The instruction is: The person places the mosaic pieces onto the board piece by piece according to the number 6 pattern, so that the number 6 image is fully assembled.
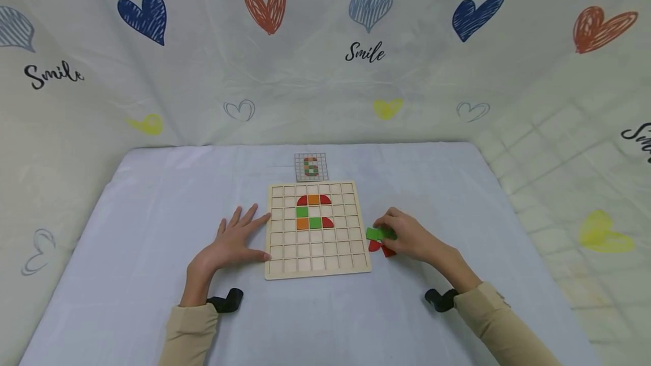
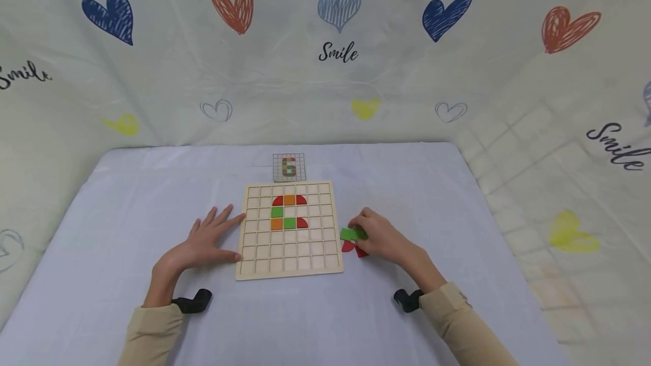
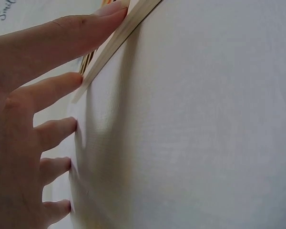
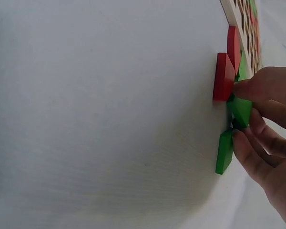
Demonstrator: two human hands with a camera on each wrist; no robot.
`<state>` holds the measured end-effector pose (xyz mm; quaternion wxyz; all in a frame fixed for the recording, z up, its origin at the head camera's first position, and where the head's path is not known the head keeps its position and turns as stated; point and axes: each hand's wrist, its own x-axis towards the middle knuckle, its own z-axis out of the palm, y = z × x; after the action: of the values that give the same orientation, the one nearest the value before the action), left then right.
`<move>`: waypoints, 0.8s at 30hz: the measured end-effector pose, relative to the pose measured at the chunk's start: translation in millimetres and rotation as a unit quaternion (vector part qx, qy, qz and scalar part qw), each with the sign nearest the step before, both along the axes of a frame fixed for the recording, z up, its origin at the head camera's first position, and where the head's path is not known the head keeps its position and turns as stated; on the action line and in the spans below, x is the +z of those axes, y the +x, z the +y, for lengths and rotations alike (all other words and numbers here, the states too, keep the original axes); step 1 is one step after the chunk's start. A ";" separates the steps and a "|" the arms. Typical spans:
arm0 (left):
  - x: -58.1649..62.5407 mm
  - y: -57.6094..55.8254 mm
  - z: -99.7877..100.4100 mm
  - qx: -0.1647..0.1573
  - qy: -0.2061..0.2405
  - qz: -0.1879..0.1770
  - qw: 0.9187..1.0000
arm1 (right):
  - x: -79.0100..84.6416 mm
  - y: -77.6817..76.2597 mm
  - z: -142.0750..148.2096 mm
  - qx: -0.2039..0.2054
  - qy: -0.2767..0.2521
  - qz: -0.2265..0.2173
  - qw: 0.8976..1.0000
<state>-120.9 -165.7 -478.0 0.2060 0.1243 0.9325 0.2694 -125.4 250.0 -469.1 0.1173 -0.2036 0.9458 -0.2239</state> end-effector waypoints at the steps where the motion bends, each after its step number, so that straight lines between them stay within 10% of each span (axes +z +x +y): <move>1: -0.2 0.1 0.0 0.000 0.000 0.000 1.000 | 0.6 -0.1 -0.5 -0.001 -0.003 -0.002 1.000; 24: 0.3 0.2 0.3 -0.002 -0.001 0.003 1.000 | -1.8 -4.0 0.5 -0.010 -0.134 -0.003 0.991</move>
<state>-120.7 -165.4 -477.7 0.2035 0.1266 0.9333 0.2672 -129.4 250.5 -470.9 0.0900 -0.2076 0.9088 -0.3504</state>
